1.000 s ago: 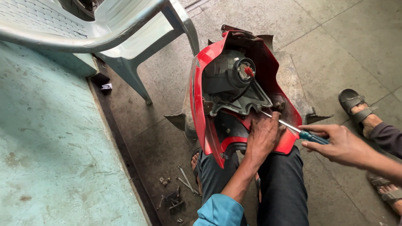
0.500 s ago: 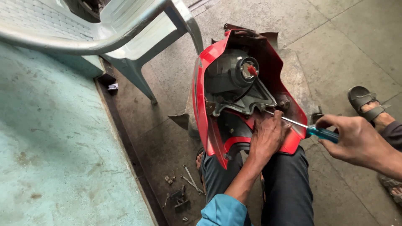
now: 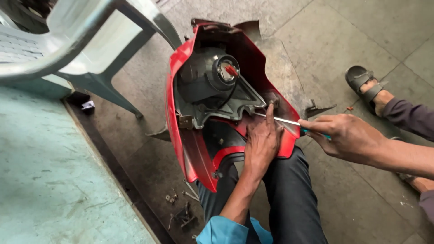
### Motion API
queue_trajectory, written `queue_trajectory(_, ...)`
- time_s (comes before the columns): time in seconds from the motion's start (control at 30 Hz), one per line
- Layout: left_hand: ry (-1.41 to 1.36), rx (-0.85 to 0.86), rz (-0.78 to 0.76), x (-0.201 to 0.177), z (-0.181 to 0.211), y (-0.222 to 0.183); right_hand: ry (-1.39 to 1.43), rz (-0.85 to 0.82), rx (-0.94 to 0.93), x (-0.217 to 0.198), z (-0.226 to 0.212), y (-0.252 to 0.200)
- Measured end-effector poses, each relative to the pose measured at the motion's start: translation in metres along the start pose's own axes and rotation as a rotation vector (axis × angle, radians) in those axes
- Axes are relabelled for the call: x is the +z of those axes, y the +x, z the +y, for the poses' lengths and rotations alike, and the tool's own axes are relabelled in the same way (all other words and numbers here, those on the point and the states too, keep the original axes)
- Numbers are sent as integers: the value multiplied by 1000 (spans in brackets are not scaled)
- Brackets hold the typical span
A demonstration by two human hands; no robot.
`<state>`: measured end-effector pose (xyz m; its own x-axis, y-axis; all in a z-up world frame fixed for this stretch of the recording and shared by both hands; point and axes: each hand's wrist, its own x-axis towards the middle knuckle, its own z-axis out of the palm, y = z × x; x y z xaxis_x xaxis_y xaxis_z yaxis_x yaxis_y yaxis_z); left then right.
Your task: Repairing and reassembling a motorcycle headlight and fairing assembly using a screwdriver.
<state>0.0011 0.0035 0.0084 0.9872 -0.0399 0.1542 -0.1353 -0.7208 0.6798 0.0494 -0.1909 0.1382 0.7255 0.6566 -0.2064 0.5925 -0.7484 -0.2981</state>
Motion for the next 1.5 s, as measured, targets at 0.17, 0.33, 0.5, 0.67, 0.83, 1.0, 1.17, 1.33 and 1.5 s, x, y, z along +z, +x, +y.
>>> queue_trajectory(0.17, 21, -26, -41, 2, 0, 0, 306, 166, -39, -1, 0, 4)
queue_trajectory(0.33, 15, -10, -56, 6, -7, -2, 295, 48, 254, 5, 5, 8)
queue_trajectory(0.5, 28, 53, 90, 4, -2, -2, 621, -131, 469, 15, 41, 11)
queue_trajectory(0.67, -165, 64, 304, -11, -6, 0, 841, 27, 387, 36, 45, -15)
queue_trajectory(0.83, -508, -142, 662, -24, 5, 4, 1276, 347, 297, 90, -2, -13)
queue_trajectory(1.0, -681, -600, 657, 4, -12, 28, 1289, 730, 11, 97, -66, 52)
queue_trajectory(1.17, -920, -277, 937, 9, -8, 27, 906, 980, -27, 160, -15, 116)
queue_trajectory(1.33, -853, 74, 740, -75, 68, -47, 646, 950, 94, 153, -30, 115)
queue_trajectory(1.5, -667, 271, 735, -184, 83, -77, 537, 905, 44, 144, -58, 99)
